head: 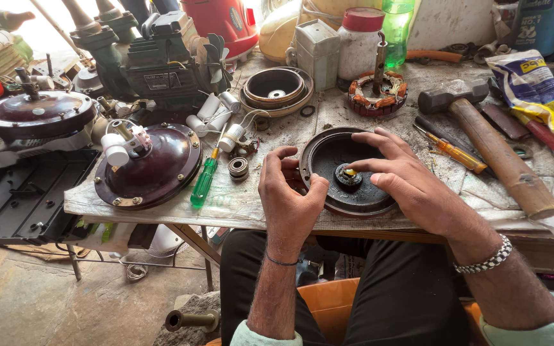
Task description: The person disassembles an electric motor stator, removes a bearing using a hammer and a stone, and then applies grease to a metal housing component. They handle the stator, bearing, hammer, and grease packet during the process.
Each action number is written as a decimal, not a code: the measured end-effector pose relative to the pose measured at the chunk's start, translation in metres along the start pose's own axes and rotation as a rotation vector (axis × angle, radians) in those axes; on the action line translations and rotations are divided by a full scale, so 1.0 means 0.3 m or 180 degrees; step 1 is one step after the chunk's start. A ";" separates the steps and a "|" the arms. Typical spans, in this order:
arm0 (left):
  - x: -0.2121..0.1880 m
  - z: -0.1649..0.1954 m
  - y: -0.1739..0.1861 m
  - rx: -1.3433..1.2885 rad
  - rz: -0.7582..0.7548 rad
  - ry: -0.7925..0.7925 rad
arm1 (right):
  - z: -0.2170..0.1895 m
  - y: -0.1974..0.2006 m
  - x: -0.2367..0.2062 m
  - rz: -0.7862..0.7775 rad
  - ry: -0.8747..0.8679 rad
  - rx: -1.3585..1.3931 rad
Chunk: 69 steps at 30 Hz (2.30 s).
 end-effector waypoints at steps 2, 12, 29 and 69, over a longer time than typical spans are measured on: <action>0.000 0.000 0.001 -0.0001 -0.0002 -0.0006 | 0.003 -0.002 0.000 0.0019 -0.0031 -0.0027; 0.001 0.010 0.001 0.0043 -0.0046 -0.0067 | 0.021 -0.014 0.004 0.0059 -0.0027 -0.0185; 0.003 0.004 0.005 0.0017 -0.0042 0.0006 | 0.008 -0.023 -0.043 -0.0769 -0.0487 -0.0599; 0.000 -0.041 0.030 0.0263 0.0222 0.0682 | 0.045 0.026 -0.027 -0.0409 -0.0217 0.0422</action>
Point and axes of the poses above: each hand's wrist, its own x-axis towards the middle knuckle, its own y-axis out of the back of the hand, z = x × y, the point moved 8 cm from there along x, towards the middle knuckle, and after that the axes turned 9 degrees about -y, right-handed, at the moved point
